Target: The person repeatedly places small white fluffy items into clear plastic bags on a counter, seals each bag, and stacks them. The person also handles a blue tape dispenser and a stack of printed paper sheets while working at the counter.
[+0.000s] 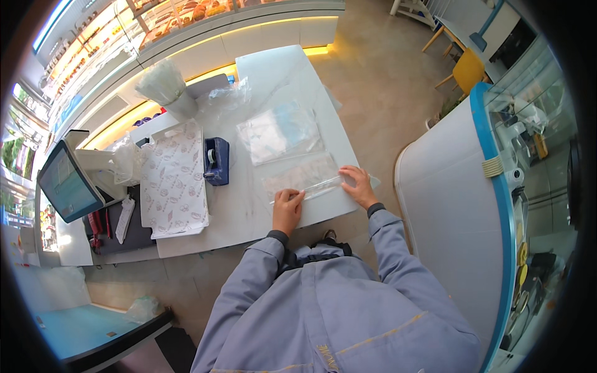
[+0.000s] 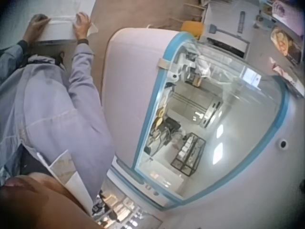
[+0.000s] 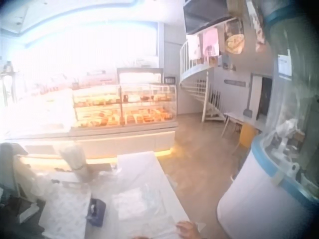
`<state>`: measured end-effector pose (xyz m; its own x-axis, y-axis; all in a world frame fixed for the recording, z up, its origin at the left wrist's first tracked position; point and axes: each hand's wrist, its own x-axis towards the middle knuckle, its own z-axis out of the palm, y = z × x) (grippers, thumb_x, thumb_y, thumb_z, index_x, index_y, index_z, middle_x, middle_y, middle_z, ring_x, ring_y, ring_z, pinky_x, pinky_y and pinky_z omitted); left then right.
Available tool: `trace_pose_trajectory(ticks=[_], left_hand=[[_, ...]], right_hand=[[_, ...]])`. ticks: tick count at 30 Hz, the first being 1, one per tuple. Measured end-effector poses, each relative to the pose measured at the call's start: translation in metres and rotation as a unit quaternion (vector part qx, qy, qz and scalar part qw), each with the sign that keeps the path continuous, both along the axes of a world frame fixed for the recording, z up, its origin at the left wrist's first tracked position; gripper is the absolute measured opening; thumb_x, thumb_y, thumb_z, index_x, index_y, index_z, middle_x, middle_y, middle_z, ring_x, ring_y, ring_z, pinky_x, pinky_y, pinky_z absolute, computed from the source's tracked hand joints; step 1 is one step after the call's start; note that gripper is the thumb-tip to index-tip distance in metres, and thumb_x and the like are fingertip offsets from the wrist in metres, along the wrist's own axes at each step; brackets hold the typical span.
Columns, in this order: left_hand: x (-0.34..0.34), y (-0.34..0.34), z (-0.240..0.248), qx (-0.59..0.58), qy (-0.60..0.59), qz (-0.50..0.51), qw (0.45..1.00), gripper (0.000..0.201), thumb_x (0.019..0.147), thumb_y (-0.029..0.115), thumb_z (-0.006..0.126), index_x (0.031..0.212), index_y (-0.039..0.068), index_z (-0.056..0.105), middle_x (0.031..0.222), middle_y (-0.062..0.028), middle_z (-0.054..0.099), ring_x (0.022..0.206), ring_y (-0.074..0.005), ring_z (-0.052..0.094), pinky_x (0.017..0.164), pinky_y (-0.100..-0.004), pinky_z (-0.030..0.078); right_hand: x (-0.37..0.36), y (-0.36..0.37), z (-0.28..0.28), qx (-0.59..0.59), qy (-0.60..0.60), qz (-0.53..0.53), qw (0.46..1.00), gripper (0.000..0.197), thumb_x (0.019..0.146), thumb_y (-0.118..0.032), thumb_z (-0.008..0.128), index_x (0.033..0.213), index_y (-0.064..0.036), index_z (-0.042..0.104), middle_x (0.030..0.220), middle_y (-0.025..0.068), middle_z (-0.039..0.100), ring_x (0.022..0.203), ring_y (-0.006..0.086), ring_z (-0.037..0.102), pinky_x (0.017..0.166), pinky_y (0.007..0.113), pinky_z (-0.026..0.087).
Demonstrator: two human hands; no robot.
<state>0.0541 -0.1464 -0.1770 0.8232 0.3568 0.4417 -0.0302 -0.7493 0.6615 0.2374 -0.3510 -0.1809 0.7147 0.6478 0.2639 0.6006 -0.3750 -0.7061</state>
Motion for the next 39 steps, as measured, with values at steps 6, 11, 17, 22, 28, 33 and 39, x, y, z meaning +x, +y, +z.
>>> trace_pose_trajectory(ticks=[6, 11, 17, 22, 28, 33, 39], left_hand=[[0.003, 0.001, -0.006, 0.006, -0.006, 0.000, 1.000, 0.032, 0.077, -0.004, 0.068, 0.103, 0.012, 0.076, 0.099, -0.0083, 0.064, 0.099, -0.0315, 0.056, 0.088, -0.0406, 0.049], [0.001, 0.003, -0.010, 0.024, -0.004, -0.001, 1.000, 0.031, 0.077, -0.003, 0.067, 0.103, 0.011, 0.075, 0.100, -0.0087, 0.064, 0.100, -0.0319, 0.057, 0.088, -0.0407, 0.049], [0.001, 0.000, -0.008, 0.062, -0.006, -0.025, 0.998, 0.034, 0.076, -0.003, 0.066, 0.107, 0.008, 0.072, 0.101, -0.0097, 0.063, 0.101, -0.0318, 0.057, 0.088, -0.0412, 0.049], [-0.001, -0.002, 0.000, 0.175, 0.047, -0.041, 0.983, 0.031, 0.080, 0.004, 0.062, 0.110, 0.002, 0.066, 0.099, -0.0106, 0.061, 0.101, -0.0306, 0.058, 0.085, -0.0407, 0.050], [0.007, -0.005, 0.000, 0.306, 0.119, -0.044, 0.943, 0.024, 0.083, 0.011, 0.058, 0.105, 0.002, 0.064, 0.093, -0.0106, 0.061, 0.092, -0.0285, 0.061, 0.078, -0.0379, 0.052], [0.010, 0.013, 0.003, 0.245, 0.130, -0.068, 0.958, 0.024, 0.084, 0.009, 0.059, 0.107, 0.006, 0.066, 0.092, -0.0099, 0.065, 0.083, -0.0262, 0.065, 0.069, -0.0363, 0.054], [0.007, 0.021, 0.003, 0.132, 0.105, -0.041, 0.985, 0.025, 0.084, 0.010, 0.063, 0.108, 0.011, 0.067, 0.101, -0.0115, 0.068, 0.092, -0.0291, 0.068, 0.075, -0.0360, 0.057]], right_hand=[[0.008, -0.002, -0.002, 0.038, 0.033, 0.014, 0.999, 0.035, 0.078, -0.005, 0.062, 0.112, -0.0088, 0.069, 0.121, 0.0089, 0.066, 0.113, 0.0295, 0.058, 0.100, 0.041, 0.042], [-0.033, 0.025, 0.034, -0.043, -0.186, 0.063, 0.980, 0.029, 0.076, -0.003, 0.062, 0.105, -0.0040, 0.067, 0.113, 0.0116, 0.065, 0.110, 0.0323, 0.057, 0.099, 0.044, 0.044], [-0.062, 0.042, 0.022, -0.101, -0.255, 0.088, 0.958, 0.029, 0.083, -0.008, 0.062, 0.111, -0.0052, 0.065, 0.111, 0.0082, 0.063, 0.106, 0.0273, 0.060, 0.090, 0.037, 0.050], [-0.061, 0.043, 0.025, -0.137, -0.294, 0.122, 0.938, 0.027, 0.084, -0.010, 0.058, 0.110, -0.0039, 0.065, 0.110, 0.0079, 0.063, 0.104, 0.0263, 0.060, 0.089, 0.036, 0.050], [-0.055, 0.044, 0.026, -0.129, -0.286, 0.130, 0.940, 0.025, 0.083, -0.012, 0.061, 0.106, -0.0054, 0.064, 0.104, 0.0072, 0.063, 0.100, 0.0262, 0.060, 0.087, 0.037, 0.049], [-0.047, 0.048, 0.022, -0.123, -0.238, 0.117, 0.956, 0.016, 0.083, -0.012, 0.061, 0.098, -0.0086, 0.065, 0.097, 0.0064, 0.063, 0.095, 0.0265, 0.061, 0.085, 0.039, 0.049], [-0.037, 0.054, 0.022, -0.181, -0.104, 0.114, 0.971, 0.011, 0.084, -0.013, 0.061, 0.094, -0.0121, 0.066, 0.095, 0.0065, 0.064, 0.097, 0.0272, 0.063, 0.084, 0.040, 0.049]])
